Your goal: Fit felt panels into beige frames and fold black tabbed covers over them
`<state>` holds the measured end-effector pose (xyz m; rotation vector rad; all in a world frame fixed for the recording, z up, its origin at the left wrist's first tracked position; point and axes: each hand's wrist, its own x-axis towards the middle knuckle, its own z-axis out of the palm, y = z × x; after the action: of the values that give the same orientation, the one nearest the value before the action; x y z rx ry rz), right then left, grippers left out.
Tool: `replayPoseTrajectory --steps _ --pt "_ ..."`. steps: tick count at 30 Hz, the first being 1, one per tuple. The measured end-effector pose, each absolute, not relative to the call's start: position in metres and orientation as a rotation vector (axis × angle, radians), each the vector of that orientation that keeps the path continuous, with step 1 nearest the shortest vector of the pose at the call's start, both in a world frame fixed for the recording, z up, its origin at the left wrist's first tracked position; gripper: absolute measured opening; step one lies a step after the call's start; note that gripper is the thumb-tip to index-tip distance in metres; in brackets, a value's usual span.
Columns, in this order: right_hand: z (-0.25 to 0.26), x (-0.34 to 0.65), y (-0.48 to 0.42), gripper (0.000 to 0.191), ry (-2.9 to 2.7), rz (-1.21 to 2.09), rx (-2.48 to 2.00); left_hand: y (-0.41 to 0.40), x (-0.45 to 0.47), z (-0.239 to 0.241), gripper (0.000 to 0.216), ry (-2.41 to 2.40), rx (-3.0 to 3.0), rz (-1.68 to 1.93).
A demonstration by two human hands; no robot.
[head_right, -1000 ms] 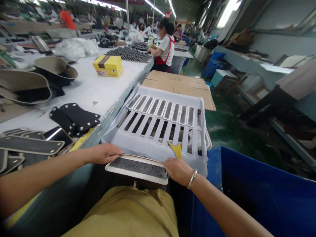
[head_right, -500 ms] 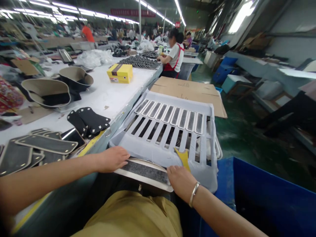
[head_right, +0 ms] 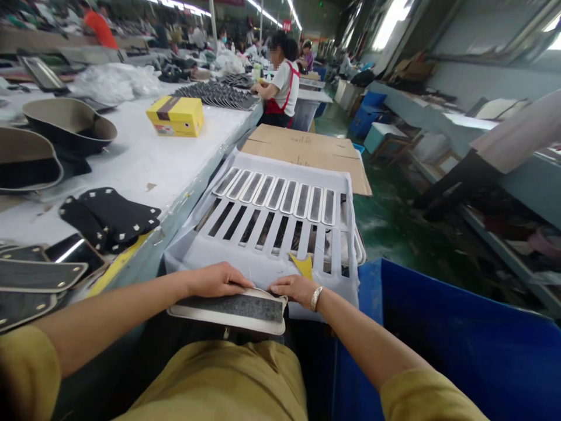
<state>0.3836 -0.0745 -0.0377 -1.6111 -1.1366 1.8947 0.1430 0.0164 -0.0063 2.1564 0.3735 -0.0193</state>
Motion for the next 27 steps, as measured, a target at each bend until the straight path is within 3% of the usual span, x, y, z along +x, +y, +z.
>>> replayPoseTrajectory --steps 11,21,27 --pt "-0.044 0.381 -0.064 0.065 -1.122 2.229 -1.374 0.007 0.143 -0.008 0.033 0.18 2.416 -0.029" --pt "-0.043 0.376 -0.036 0.061 -1.945 2.015 -1.339 0.015 0.132 -0.008 0.036 0.107 2.605 -0.134" --pt "-0.039 0.36 -0.018 0.064 -2.065 2.049 -1.246 0.025 0.1 -0.009 0.034 0.165 2.665 -0.129"
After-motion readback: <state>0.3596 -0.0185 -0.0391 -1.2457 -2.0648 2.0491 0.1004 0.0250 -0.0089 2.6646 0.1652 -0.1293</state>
